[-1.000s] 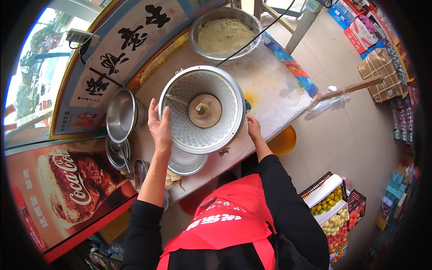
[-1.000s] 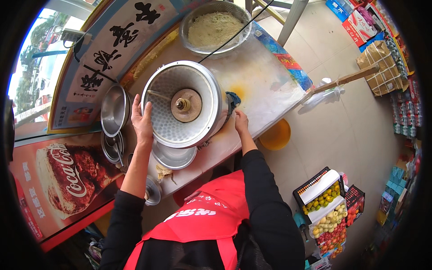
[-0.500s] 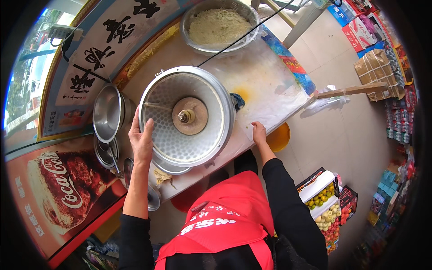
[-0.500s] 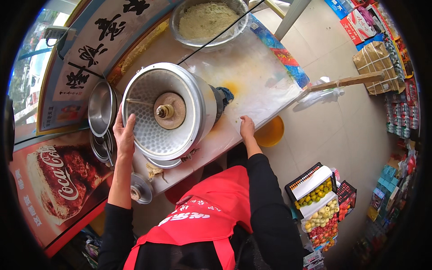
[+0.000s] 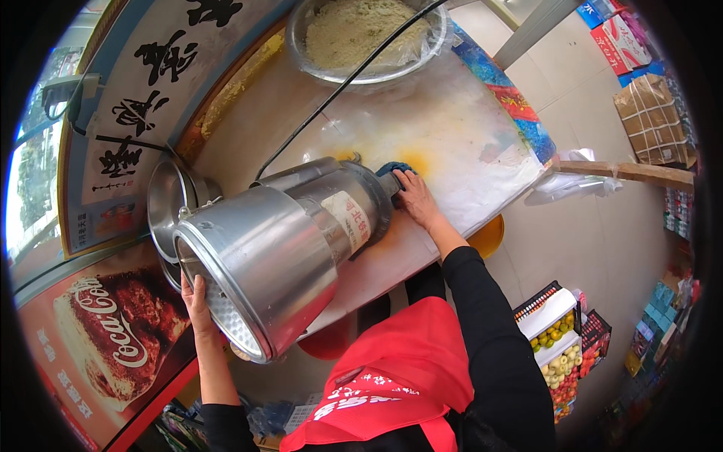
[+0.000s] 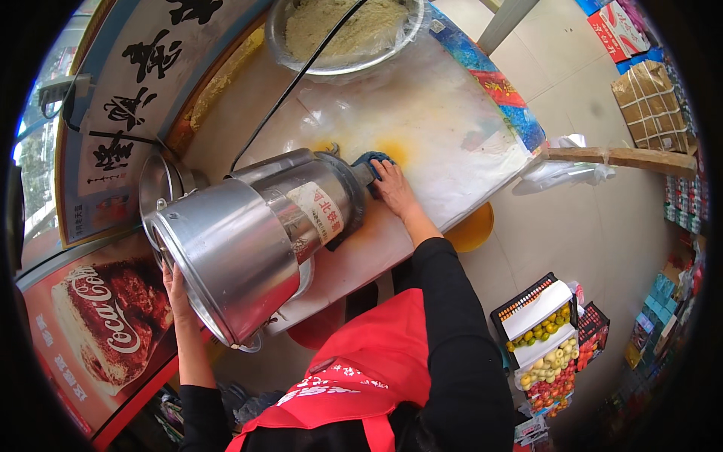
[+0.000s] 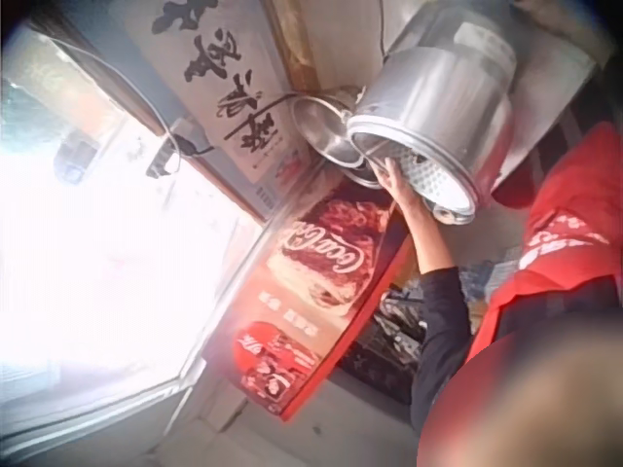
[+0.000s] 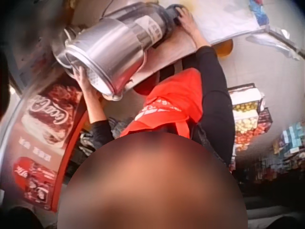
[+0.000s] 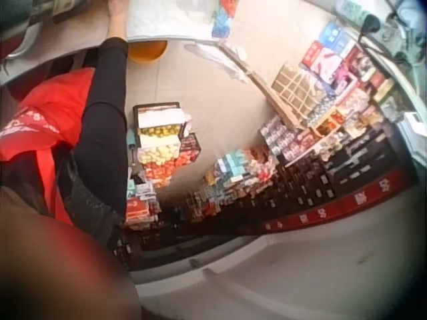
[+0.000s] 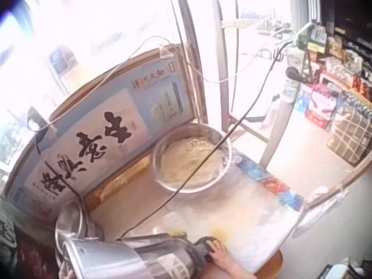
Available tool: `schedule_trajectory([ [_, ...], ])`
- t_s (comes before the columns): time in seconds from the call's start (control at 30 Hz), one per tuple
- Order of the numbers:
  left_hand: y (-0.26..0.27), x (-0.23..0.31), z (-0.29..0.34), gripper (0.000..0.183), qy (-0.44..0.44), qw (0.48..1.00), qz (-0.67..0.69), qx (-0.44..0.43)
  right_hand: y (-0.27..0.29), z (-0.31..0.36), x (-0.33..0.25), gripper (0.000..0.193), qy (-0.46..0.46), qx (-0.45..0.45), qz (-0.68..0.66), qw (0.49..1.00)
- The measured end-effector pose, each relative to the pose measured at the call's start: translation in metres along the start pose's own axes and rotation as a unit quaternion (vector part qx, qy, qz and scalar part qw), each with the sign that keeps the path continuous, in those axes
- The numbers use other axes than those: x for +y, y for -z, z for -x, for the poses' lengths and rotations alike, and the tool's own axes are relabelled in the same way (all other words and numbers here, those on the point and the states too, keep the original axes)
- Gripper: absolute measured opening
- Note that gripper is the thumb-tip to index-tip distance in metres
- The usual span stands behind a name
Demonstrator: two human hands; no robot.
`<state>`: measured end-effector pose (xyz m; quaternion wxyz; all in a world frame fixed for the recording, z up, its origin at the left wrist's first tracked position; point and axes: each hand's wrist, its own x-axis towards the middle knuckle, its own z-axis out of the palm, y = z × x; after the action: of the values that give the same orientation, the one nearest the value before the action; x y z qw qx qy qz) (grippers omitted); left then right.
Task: The person assembles a food processor by placing a plastic bag into the grinding chamber, inserting the grinding disc, and securing the lid. They then use a wrench to tighten the central nut and clean the exterior of the machine with a blue cloth.
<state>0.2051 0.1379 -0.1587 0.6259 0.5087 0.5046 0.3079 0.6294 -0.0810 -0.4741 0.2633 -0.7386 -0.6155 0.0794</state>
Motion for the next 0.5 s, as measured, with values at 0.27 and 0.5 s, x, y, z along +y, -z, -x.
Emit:
schedule_trajectory([
  [0.27, 0.03, -0.02, 0.001, 0.048, -0.007, 0.999, -0.008, 0.035, 0.003, -0.097, 0.034, 0.023, -0.088, 0.012, -0.095, 0.992],
  [0.5, 0.045, -0.028, 0.003, 0.055, -0.017, 0.999, -0.016, 0.043, -0.03, -0.162, 0.04, 0.03, -0.043, 0.001, 0.004, 0.999],
])
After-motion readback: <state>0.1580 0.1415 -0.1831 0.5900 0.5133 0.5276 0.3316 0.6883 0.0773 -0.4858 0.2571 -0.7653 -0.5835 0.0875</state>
